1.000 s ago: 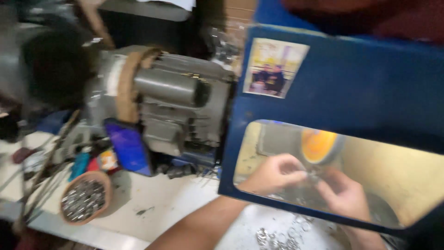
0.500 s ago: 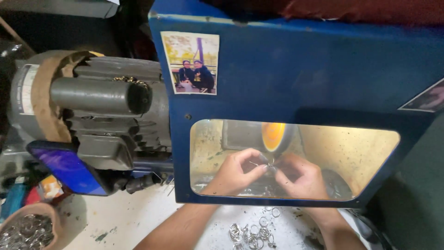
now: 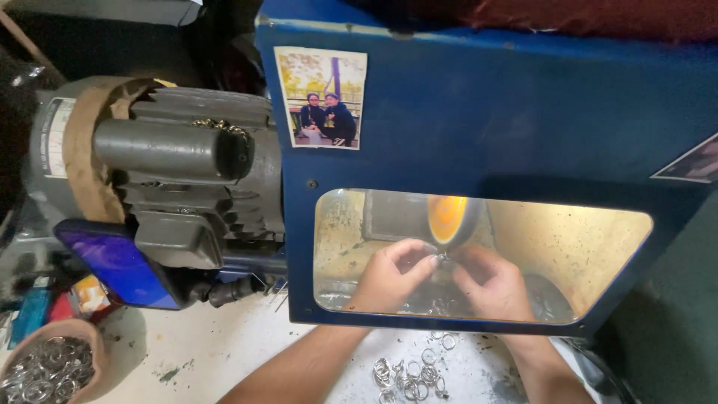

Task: Polishing small metal rings using a bench-mounted polishing wheel inside a protective box.

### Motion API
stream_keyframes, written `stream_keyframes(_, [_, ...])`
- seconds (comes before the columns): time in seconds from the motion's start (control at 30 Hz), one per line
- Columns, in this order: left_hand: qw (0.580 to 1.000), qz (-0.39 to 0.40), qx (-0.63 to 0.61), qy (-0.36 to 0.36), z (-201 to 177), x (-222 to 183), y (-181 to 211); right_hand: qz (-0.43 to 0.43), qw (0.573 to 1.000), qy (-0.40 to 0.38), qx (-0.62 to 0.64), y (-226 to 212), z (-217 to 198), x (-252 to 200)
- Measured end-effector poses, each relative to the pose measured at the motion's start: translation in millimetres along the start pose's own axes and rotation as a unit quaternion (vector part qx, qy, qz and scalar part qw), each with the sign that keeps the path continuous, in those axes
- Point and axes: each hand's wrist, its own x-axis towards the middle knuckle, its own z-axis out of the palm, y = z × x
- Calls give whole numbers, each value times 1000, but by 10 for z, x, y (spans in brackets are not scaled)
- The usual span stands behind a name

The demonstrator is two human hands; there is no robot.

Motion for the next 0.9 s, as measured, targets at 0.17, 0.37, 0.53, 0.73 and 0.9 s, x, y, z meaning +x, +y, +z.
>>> stream_keyframes(0.17, [999, 39, -15, 3, 7, -44, 54, 19, 1000, 20, 10, -177, 10, -37])
stream_keyframes(0.37, [995, 92, 9, 32, 91, -13, -34, -26, 999, 32, 30, -236, 4, -62])
stream_keyframes(0.53, [987, 145, 15, 74, 135, 6, -74, -17, 999, 32, 28, -368, 18, -89])
stream_keyframes(0.73, [996, 63, -18, 53, 53, 25, -21, -48, 999, 25, 1, -250, -24, -65])
stream_keyframes(0.9, [992, -45, -73, -96, -65, 81, -33, -74, 996, -57, -12, -242, -111, -55])
